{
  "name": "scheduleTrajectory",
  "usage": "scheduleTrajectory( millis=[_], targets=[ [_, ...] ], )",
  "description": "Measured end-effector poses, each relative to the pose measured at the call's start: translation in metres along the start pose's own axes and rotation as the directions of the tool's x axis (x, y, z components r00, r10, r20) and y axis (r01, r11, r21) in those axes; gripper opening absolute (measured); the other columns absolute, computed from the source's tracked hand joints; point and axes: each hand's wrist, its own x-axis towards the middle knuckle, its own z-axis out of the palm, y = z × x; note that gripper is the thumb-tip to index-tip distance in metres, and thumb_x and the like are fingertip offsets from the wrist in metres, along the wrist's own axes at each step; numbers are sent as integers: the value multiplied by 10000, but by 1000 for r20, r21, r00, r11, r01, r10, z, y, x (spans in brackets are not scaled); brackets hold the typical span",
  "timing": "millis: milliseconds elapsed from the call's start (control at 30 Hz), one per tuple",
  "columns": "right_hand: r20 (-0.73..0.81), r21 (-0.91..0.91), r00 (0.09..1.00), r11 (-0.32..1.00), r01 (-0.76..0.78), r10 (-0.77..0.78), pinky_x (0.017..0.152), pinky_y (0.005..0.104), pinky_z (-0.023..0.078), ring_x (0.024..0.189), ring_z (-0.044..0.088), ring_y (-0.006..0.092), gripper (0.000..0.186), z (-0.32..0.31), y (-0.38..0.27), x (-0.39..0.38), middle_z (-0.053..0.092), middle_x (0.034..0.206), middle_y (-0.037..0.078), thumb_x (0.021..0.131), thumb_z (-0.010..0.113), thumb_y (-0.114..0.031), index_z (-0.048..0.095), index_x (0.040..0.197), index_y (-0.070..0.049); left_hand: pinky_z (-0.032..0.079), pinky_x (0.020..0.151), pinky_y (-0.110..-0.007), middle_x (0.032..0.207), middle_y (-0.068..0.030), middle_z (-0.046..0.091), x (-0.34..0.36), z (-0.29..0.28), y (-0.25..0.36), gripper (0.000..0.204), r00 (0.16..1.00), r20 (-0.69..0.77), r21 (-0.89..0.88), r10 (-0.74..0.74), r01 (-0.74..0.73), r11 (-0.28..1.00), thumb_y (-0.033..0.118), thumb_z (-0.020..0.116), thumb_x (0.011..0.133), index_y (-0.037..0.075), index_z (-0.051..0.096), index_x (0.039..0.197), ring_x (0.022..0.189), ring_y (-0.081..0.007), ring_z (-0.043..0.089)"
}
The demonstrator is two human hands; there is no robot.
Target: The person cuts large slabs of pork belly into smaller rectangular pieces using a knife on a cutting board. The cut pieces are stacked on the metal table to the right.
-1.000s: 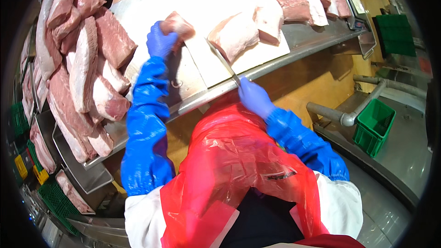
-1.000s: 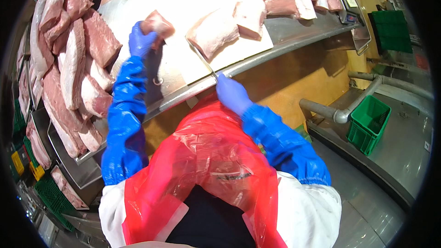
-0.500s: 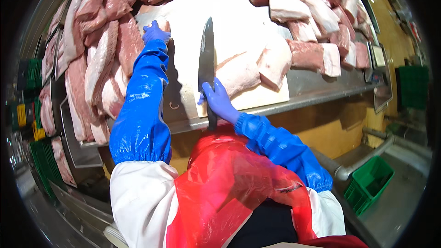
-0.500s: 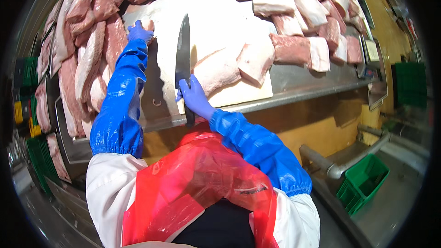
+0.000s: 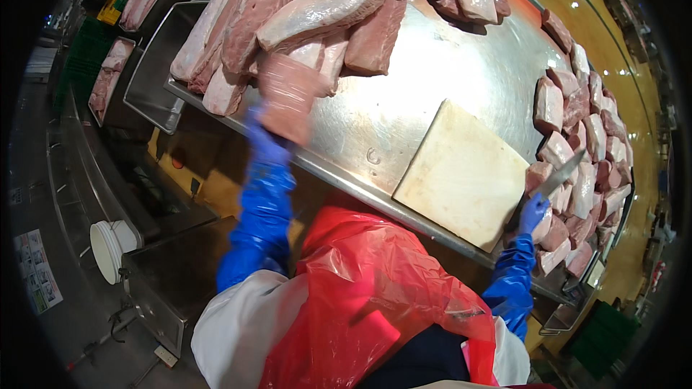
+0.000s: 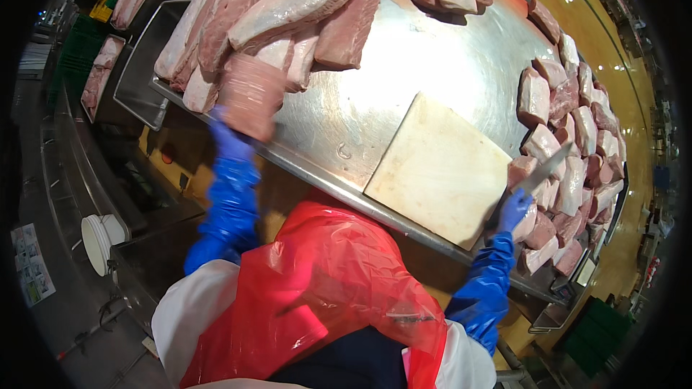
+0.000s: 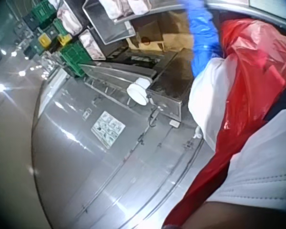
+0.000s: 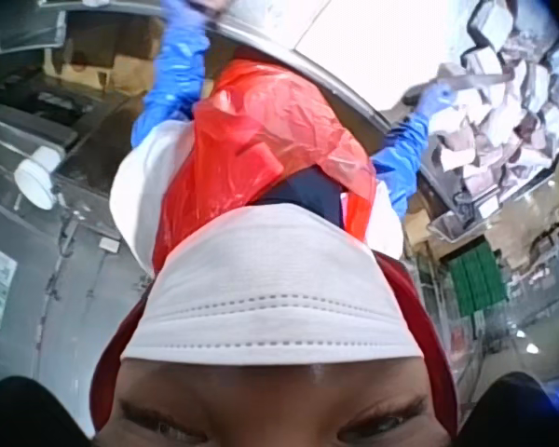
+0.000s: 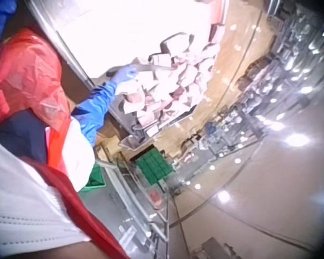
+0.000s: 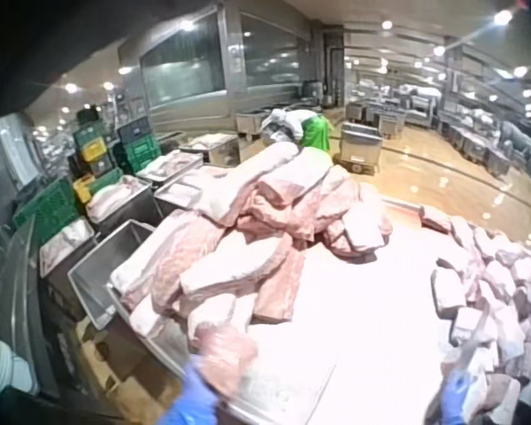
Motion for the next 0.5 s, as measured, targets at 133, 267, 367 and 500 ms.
scheduleTrajectory(
  millis=[133,267,367,500],
  targets=[
    [208,-42,976,998,-47,55,637,363,460,686,539,205,398,6,-22,36,605,832,121,1002,521,-324,535,1078,66,476,918,-363,1222,-166,602,13,-5,260,477,480,61,897,875,-411,163,293,633,929,7,523,1295,1097,-236,591],
    [248,139,952,965,-221,182,577,285,438,636,531,131,316,26,-52,-33,584,780,66,1008,542,-294,539,1084,14,498,890,-404,1161,-189,639,120,8,187,623,758,473,794,449,-145,-591,336,786,780,38,572,1283,1039,-296,621],
    [406,293,902,915,-279,146,587,277,434,656,537,117,211,78,-124,-93,554,739,24,1009,546,-239,554,998,-28,416,1053,-467,1322,-242,555,185,48,84,964,893,448,513,30,-230,-827,448,825,646,106,432,1457,1271,-369,502],
    [675,376,730,803,-463,105,603,294,533,664,634,156,208,124,-178,-130,626,804,71,1001,556,-221,555,975,-15,492,956,-404,1203,-248,630,265,87,112,886,982,8,561,-188,-160,-812,392,842,538,46,564,1304,1091,-369,621]
  ],
)
